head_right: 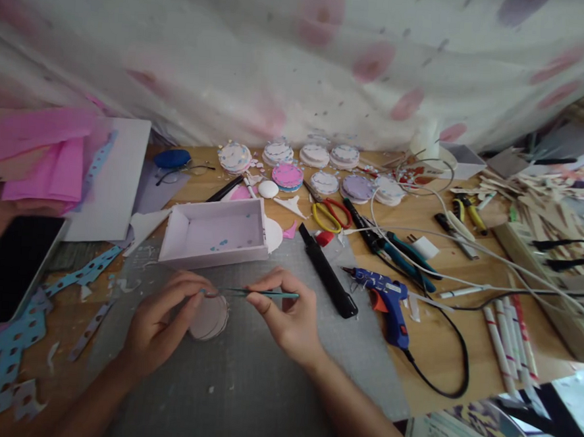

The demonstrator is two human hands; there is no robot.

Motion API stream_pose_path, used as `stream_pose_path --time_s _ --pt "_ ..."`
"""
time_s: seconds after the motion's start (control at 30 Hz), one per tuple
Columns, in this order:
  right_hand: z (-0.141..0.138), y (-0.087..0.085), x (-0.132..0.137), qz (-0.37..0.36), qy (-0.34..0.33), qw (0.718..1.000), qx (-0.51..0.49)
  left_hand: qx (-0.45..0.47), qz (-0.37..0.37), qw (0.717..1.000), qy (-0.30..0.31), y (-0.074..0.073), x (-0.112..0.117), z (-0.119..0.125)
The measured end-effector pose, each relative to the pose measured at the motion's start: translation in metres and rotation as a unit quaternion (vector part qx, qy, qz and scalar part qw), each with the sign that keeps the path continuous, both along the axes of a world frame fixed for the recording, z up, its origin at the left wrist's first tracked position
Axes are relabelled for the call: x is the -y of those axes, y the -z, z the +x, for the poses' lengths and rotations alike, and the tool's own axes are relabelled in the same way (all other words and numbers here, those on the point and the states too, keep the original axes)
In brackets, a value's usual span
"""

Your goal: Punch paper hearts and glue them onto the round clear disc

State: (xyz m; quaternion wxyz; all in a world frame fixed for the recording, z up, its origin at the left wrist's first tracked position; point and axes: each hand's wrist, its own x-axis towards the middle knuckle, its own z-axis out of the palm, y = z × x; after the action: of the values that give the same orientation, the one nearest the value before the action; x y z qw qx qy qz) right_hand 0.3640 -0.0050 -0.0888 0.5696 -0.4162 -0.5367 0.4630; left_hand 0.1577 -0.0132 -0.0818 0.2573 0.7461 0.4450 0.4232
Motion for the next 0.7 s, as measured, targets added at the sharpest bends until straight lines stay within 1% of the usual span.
stream_pose_path --time_s 0.2,0.37,0.57,0.63,0.7 --pt "0.001 0.0006 0.0 -0.022 -0.006 0.999 0.029 0.004 0.007 1.0 0.017 0.0016 0.0003 0.001" --pt "0.0016 -0.0003 0.0004 -0.028 -0.007 0.999 0.024 0.003 0.003 1.0 0.024 -0.0013 0.0007 0.0015" --pt "0.004 0.0043 -0.0023 -0.047 0.012 0.999 0.015 0.008 0.005 1.0 0.014 -0.0025 0.0005 0.0009" --pt "0.0052 0.0055 -0.0033 -0.041 0.025 0.999 0.007 0.009 0.009 1.0 0.006 -0.0033 0.0008 0.0004" --pt "0.0055 0.0042 -0.0039 -0.019 0.036 0.999 0.01 0.012 0.014 1.0 -0.006 -0.0047 0.0014 -0.0004"
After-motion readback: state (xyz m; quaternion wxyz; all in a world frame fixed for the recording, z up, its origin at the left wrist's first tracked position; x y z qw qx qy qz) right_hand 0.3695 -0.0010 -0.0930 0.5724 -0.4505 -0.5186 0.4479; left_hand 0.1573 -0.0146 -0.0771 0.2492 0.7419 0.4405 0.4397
